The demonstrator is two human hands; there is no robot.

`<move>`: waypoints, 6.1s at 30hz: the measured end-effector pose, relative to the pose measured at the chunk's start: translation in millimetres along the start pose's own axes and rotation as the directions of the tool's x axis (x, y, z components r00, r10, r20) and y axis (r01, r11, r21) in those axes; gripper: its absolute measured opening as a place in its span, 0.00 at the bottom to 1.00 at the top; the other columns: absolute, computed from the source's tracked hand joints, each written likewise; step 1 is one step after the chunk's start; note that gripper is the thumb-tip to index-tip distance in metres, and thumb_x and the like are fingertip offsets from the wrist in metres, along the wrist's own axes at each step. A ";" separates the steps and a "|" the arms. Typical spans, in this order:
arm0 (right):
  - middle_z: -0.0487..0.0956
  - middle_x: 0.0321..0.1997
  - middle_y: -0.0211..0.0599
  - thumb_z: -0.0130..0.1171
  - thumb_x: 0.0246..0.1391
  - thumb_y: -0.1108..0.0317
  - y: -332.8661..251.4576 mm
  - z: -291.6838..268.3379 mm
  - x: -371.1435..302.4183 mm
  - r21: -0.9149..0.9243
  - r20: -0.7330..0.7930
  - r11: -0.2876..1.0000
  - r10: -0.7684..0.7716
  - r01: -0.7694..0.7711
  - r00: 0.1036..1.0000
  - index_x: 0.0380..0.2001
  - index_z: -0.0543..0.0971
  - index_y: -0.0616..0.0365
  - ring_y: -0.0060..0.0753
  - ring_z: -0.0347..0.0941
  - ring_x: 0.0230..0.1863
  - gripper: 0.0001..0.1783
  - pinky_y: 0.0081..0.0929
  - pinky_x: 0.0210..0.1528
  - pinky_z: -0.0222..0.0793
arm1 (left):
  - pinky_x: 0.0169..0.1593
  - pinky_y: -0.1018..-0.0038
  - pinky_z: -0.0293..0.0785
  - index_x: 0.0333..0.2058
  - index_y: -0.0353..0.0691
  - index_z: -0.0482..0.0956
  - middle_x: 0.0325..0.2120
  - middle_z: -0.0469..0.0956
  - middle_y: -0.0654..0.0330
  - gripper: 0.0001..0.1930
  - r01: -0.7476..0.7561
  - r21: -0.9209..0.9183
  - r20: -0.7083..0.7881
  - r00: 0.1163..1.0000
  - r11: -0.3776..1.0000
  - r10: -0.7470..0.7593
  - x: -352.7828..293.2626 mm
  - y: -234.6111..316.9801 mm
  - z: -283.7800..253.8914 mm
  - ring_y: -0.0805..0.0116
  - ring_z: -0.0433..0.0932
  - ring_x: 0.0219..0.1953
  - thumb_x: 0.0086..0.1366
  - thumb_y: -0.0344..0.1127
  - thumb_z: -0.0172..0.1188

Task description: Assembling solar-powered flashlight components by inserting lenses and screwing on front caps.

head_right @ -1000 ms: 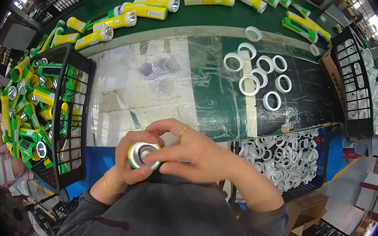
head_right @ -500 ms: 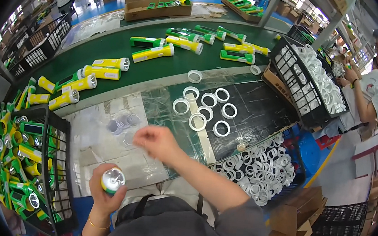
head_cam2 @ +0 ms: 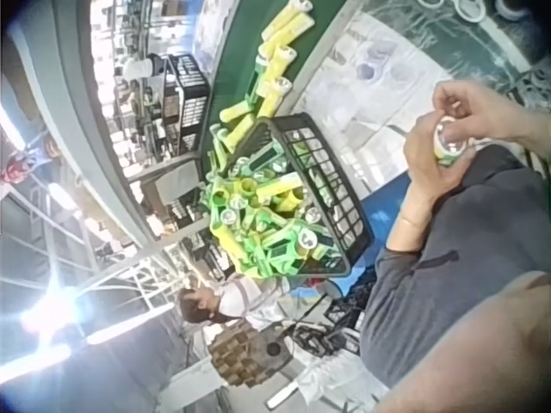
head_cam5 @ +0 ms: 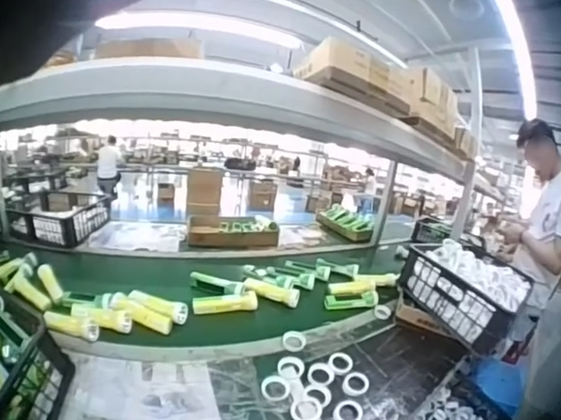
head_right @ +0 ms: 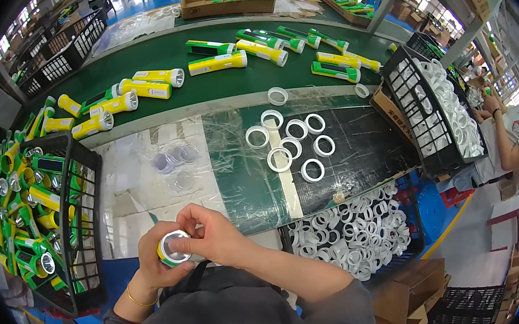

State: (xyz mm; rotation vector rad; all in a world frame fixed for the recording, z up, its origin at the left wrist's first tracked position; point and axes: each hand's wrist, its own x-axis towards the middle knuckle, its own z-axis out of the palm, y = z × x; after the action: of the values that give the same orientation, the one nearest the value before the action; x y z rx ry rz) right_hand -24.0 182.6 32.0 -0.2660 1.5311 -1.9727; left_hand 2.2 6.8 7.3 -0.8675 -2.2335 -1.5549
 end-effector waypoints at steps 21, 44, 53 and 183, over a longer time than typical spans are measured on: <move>0.77 0.36 0.38 0.68 0.42 0.64 -16.0 -172.8 54.3 -0.992 -0.125 0.060 -0.677 -0.115 0.725 0.42 0.79 0.53 0.40 0.75 0.36 0.20 0.33 0.39 0.72 | 0.32 0.75 0.71 0.47 0.34 0.63 0.32 0.74 0.47 0.27 0.030 -0.348 0.011 1.000 0.937 -0.028 7.5 -17.6 -3.8 0.67 0.73 0.28 0.53 0.39 0.64; 0.74 0.43 0.49 0.54 0.54 0.63 11.7 -119.8 44.1 -0.930 -0.368 0.147 -0.413 -0.338 0.833 0.42 0.75 0.52 0.54 0.74 0.40 0.12 0.46 0.37 0.72 | 0.37 0.74 0.72 0.46 0.33 0.66 0.34 0.75 0.49 0.29 0.091 -0.410 -0.067 0.989 0.908 -0.130 -2.3 -18.6 1.4 0.65 0.75 0.33 0.50 0.40 0.67; 0.68 0.53 0.54 0.65 0.41 0.71 37.9 -111.2 27.7 -1.000 -0.008 -0.014 -0.306 -0.013 0.952 0.56 0.69 0.57 0.57 0.64 0.55 0.34 0.44 0.56 0.63 | 0.41 0.73 0.70 0.46 0.34 0.67 0.37 0.74 0.52 0.28 0.277 -0.470 -0.036 0.943 0.838 -0.332 5.3 -16.6 3.5 0.67 0.73 0.35 0.49 0.42 0.65; 0.70 0.52 0.53 0.60 0.49 0.69 -22.6 -16.1 -18.9 -0.667 0.262 0.441 -0.616 0.601 0.743 0.43 0.77 0.59 0.40 0.75 0.42 0.16 0.26 0.38 0.72 | 0.41 0.68 0.75 0.55 0.35 0.61 0.41 0.76 0.50 0.39 0.356 -0.144 0.130 0.932 0.923 -0.339 -3.0 24.1 -4.0 0.54 0.79 0.40 0.45 0.37 0.73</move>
State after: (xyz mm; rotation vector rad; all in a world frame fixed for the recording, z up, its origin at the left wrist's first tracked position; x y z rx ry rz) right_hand -25.2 209.5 52.0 -1.3186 2.4306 -1.6891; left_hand 19.1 7.9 25.3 -0.6255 -2.4648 -1.9150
